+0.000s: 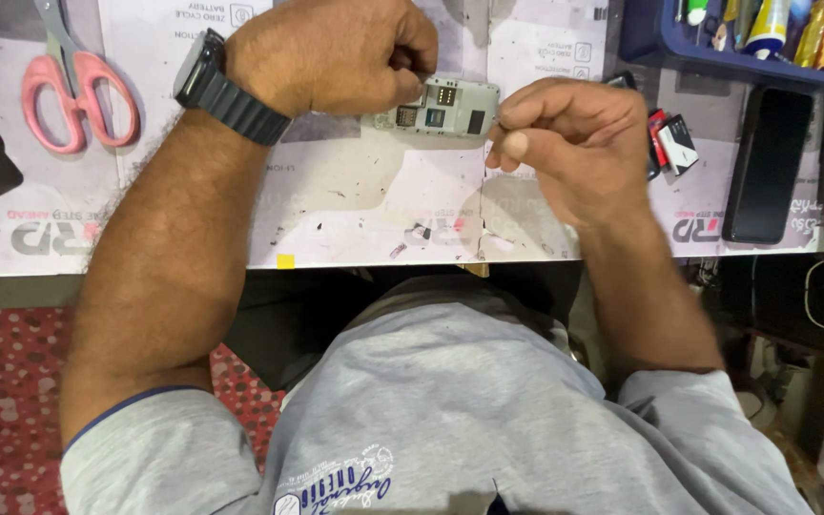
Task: The person disassembles a feature phone, uses a small tool to work on the internal circuit board, and then reattaches the back casing and tests the device by turning it on.
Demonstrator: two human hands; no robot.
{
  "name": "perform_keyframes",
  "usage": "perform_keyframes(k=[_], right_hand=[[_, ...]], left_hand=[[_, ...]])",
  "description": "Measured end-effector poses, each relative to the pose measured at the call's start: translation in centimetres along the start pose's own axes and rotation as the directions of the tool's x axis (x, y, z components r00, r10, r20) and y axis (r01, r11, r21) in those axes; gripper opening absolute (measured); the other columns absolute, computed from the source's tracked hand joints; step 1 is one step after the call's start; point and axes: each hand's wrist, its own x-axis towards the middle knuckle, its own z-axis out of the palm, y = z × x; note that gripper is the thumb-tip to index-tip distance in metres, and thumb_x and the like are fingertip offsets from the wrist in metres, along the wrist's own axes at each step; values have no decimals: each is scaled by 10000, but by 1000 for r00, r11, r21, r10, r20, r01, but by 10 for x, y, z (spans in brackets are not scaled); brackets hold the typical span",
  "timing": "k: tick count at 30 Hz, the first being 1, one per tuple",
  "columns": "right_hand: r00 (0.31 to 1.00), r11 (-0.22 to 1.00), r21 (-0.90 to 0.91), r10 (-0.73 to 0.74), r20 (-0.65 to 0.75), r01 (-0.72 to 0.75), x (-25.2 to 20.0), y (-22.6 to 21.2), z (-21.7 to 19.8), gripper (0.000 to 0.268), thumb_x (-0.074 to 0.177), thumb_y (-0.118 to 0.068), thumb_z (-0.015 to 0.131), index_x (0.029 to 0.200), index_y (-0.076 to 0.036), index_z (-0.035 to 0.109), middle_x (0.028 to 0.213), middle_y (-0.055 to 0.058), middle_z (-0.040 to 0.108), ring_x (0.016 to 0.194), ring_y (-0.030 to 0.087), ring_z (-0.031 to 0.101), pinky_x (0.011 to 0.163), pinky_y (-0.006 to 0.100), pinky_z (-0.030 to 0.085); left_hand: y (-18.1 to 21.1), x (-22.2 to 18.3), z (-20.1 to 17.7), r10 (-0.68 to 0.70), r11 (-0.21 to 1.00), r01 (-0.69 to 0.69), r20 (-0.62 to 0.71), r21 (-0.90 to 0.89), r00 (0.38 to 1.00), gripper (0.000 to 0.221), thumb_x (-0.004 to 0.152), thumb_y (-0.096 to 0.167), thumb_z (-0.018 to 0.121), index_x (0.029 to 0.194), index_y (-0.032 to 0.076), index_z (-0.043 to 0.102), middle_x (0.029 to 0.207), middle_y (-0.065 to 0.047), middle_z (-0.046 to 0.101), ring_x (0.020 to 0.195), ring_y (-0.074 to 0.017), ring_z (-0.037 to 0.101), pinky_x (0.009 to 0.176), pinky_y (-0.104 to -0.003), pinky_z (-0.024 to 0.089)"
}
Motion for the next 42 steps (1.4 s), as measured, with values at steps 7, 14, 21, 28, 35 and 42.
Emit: perform_keyframes(k=[7,14,21,28,35,42], right_hand=[[996,999,33,14,-87,-11,5,14,0,219,982,97,729,1169,29,637,969,182,735,769,167,726,681,263,616],[987,999,-2,39,-155,-40,2,9,1,204,987,82,718,1186,63,679,962,151,727,734,150,684,682,245,586],[990,999,-34,-14,-137,10,3,13,-1,123,1019,80,688,1132,34,691,1055,167,728,764,150,669,685,255,589],[990,1000,-22,-25,-138,22,0,19,-4,127,1002,110,653,1115,61,683,963,196,726,760,194,720,706,289,611],[981,997,17,-75,-177,79,4,20,-13,173,943,125,661,1112,92,684,997,215,731,805,231,749,734,357,659],[974,1000,4,9,-226,-8,4,21,-7,154,950,127,715,1097,97,683,1010,205,728,824,226,740,746,353,664]], left_hand=[[8,-1,-4,-58,997,60,32,-52,998,167,844,124,691,982,84,776,755,-74,741,569,-178,672,520,-349,529],[8,-4,-11,37,990,-43,-47,-131,998,181,899,119,645,1036,86,757,744,-48,718,587,-158,659,519,-336,509],[6,-2,-9,0,990,-2,-14,-143,1000,176,915,109,628,1053,103,737,746,-45,721,586,-129,671,484,-316,511],[-1,-1,-4,83,981,-97,-89,-169,993,247,918,120,740,1159,85,699,862,-57,721,688,-147,681,565,-318,537],[-10,2,-1,158,869,-214,-160,-447,975,284,913,50,783,1158,50,640,988,-10,744,867,-93,716,737,-245,584],[-6,2,-6,105,859,-157,-132,-488,986,149,957,102,772,1067,75,676,866,17,715,761,-65,675,655,-223,546]])
